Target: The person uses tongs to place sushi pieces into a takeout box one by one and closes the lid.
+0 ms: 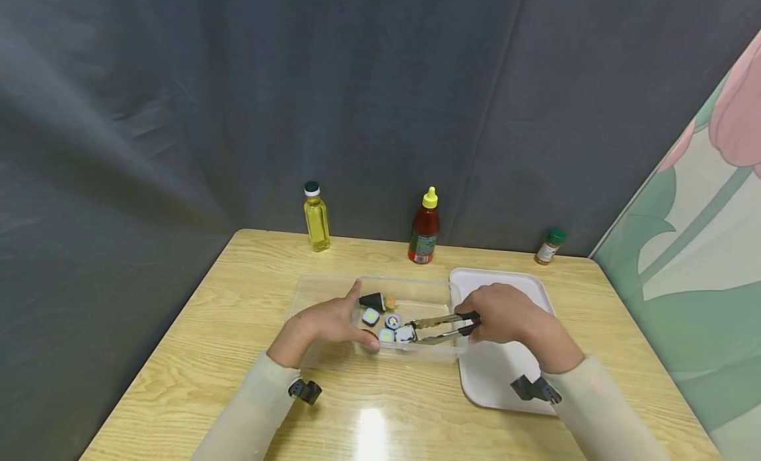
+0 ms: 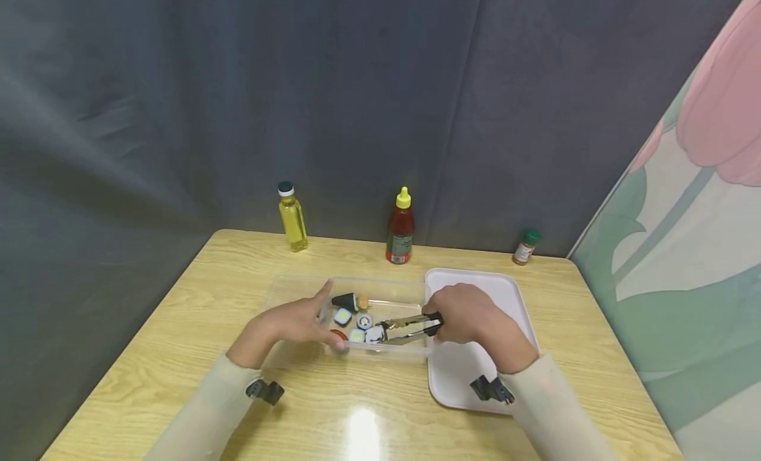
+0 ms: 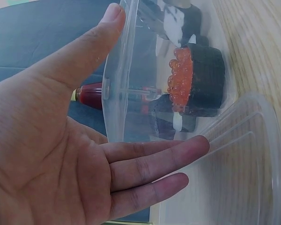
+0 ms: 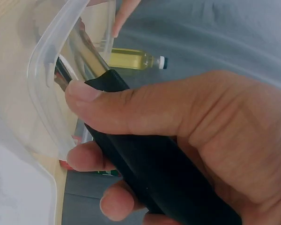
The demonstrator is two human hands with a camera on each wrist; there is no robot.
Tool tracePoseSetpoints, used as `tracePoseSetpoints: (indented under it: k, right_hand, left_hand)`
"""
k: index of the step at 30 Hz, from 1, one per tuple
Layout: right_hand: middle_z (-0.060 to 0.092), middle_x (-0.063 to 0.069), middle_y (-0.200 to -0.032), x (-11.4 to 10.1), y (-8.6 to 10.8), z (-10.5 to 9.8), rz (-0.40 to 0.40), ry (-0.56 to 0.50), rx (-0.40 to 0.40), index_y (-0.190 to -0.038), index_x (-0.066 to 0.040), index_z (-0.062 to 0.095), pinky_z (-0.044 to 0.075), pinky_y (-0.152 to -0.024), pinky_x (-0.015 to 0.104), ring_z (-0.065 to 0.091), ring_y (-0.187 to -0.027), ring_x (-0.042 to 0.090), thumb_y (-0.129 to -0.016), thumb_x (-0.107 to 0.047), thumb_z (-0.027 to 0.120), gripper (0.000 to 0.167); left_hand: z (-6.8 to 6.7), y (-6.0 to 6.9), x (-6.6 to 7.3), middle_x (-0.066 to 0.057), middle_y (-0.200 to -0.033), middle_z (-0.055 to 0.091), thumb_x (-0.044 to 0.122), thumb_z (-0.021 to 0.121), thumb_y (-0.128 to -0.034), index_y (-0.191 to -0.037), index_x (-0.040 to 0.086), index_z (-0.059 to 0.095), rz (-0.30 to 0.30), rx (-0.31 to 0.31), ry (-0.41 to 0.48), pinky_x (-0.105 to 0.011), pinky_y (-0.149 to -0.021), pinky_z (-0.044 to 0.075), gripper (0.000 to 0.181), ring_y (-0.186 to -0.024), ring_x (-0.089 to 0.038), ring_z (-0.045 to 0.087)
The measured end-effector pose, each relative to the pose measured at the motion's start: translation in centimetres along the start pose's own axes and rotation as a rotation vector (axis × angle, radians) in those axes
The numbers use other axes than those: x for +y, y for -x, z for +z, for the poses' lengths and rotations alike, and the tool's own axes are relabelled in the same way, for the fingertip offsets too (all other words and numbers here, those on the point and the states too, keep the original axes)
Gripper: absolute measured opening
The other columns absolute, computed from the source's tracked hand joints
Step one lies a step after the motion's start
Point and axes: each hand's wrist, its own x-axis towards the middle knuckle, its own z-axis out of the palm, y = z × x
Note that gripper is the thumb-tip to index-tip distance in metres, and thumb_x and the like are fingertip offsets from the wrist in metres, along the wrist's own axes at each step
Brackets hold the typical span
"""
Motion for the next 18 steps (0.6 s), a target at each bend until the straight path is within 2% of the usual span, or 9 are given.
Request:
tracePoseSetpoints:
  k: [7,10,13,18]
  right_hand:
    - [0.07,-0.013,-0.084,0.1,-0.5,0.2,0.005,0.026,-0.01,-0.113,-0.022,0.083,0.053,-0.078,0.038,0.055,-0.076,0.008,-0.074,-0.019,0.096,0.041]
    - [0.076,-0.011,-0.095,0.2,-0.2,0.0,0.026,0.004,0.001,-0.119,-0.021,0.082,0.056,-0.086,0.042,0.064,-0.084,0.011,-0.075,-0.022,0.096,0.047]
    - [0.078,-0.009,-0.098,0.5,0.4,-0.1,0.04,-0.038,0.02,-0.124,-0.021,0.08,0.058,-0.087,0.044,0.067,-0.086,0.012,-0.076,-0.026,0.095,0.05]
    - [0.074,-0.013,-0.091,1.5,2.0,-0.1,0.072,-0.149,0.08,-0.133,-0.015,0.075,0.053,-0.074,0.033,0.059,-0.079,0.005,-0.08,-0.032,0.093,0.058]
  left_hand:
    - [-0.2,-0.1,-0.1,-0.019,-0.175,0.026,0.063,0.085,-0.0824,-0.17,0.013,-0.01,0.001,0.0,-0.006,-0.052,-0.118,0.047,0.139,-0.153,-0.038,0.046]
    - [-0.2,-0.3,-0.3,-0.019,-0.175,0.025,0.064,0.084,-0.0818,-0.17,0.013,-0.01,-0.001,0.003,-0.007,-0.052,-0.118,0.047,0.139,-0.153,-0.038,0.046]
    - [-0.1,-0.4,-0.4,-0.019,-0.175,0.026,0.064,0.085,-0.0815,-0.17,0.013,-0.011,-0.005,0.002,-0.002,-0.052,-0.118,0.047,0.14,-0.153,-0.039,0.046]
    - [0.1,-0.4,-0.5,-0.019,-0.175,0.025,0.061,0.085,-0.0826,-0.17,0.014,-0.011,-0.005,-0.004,0.004,-0.053,-0.119,0.046,0.139,-0.154,-0.038,0.044]
